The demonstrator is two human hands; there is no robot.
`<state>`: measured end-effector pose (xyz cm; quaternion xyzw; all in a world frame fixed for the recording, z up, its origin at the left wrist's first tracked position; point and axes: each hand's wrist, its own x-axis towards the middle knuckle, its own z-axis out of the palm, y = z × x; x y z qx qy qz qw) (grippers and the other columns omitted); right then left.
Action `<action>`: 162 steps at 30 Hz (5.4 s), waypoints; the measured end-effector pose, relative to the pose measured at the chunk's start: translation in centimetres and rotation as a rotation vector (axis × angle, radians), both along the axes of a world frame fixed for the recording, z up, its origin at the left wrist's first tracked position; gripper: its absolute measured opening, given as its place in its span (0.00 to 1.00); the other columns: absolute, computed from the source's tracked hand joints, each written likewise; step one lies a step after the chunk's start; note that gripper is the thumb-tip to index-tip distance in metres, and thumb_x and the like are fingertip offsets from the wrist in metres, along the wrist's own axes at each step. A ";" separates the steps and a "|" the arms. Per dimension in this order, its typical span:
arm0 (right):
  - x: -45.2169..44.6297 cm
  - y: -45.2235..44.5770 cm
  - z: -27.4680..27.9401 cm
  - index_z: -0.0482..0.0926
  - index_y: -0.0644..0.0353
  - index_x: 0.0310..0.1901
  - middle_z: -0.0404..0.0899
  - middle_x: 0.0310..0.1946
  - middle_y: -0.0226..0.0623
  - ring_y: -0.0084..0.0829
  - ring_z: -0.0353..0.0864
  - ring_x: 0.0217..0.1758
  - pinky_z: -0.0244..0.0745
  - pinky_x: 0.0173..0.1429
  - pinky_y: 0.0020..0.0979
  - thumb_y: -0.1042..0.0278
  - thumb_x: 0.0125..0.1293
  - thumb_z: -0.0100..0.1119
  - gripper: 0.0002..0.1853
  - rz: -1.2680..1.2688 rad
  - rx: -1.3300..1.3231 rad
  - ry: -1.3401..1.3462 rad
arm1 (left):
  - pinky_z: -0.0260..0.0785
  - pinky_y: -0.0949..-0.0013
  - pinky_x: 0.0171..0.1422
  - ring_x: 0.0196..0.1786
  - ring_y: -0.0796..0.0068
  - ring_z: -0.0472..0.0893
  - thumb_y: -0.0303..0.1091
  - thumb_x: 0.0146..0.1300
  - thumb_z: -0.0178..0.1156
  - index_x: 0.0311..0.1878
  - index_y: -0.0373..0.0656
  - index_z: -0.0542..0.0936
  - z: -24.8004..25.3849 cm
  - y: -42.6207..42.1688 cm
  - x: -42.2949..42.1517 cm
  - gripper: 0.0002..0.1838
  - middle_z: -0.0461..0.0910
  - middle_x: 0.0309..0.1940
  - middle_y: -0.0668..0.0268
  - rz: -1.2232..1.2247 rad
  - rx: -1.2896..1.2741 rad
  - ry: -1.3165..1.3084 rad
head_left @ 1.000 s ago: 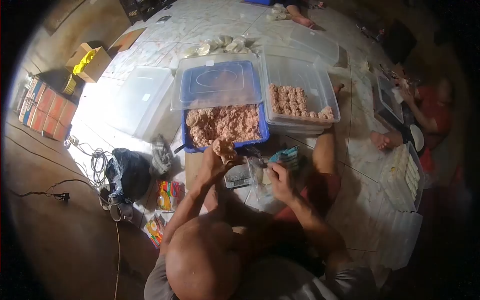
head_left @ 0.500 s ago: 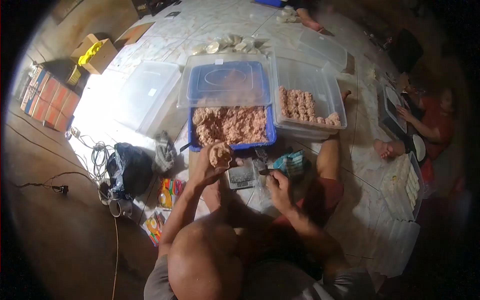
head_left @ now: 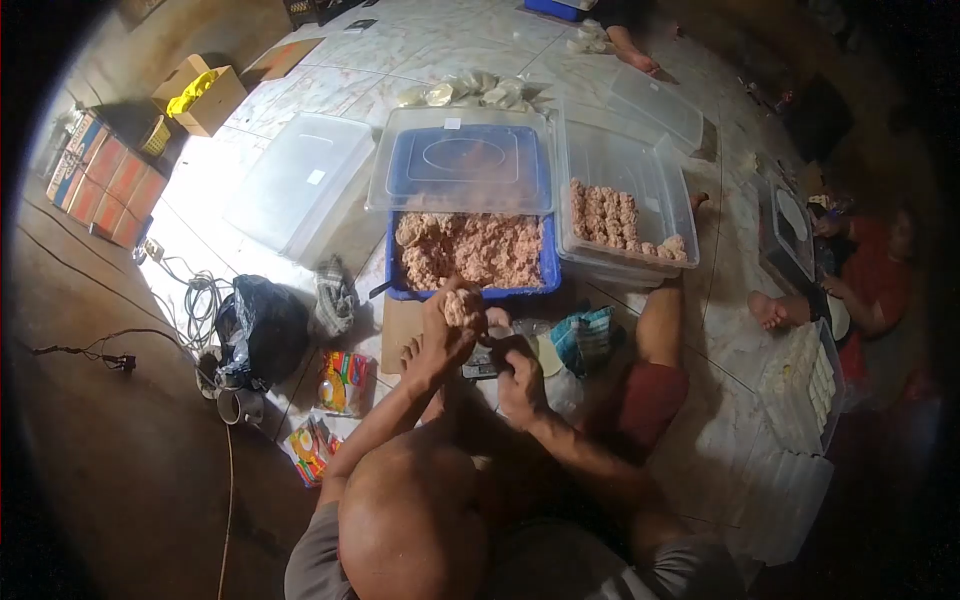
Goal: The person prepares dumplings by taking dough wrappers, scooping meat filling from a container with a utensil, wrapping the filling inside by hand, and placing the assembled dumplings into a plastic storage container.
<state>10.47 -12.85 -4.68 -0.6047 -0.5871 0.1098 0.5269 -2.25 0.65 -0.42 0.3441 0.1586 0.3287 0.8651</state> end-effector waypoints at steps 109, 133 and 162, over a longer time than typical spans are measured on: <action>8.0 7.4 16.7 0.80 0.66 0.50 0.82 0.45 0.51 0.52 0.82 0.50 0.76 0.56 0.43 0.74 0.67 0.57 0.12 0.134 -0.334 -0.317 | 0.75 0.63 0.52 0.48 0.68 0.81 0.54 0.56 0.77 0.66 0.27 0.71 4.4 0.5 -0.8 0.46 0.83 0.47 0.53 0.158 0.648 0.729; 36.5 12.5 15.6 0.83 0.57 0.49 0.86 0.45 0.45 0.43 0.84 0.52 0.75 0.58 0.41 0.59 0.55 0.69 0.20 -0.221 -0.681 -0.423 | 0.72 0.66 0.45 0.37 0.71 0.79 0.39 0.71 0.63 0.47 0.38 0.81 7.2 -6.7 2.5 0.13 0.82 0.34 0.62 -0.470 0.880 0.785; 26.1 5.3 15.3 0.78 0.62 0.43 0.81 0.31 0.35 0.29 0.78 0.34 0.74 0.43 0.33 0.64 0.76 0.54 0.10 0.056 -0.261 0.101 | 0.76 0.66 0.55 0.54 0.67 0.81 0.34 0.72 0.63 0.57 0.32 0.74 -4.2 -3.7 -0.6 0.18 0.80 0.50 0.63 0.167 0.265 0.597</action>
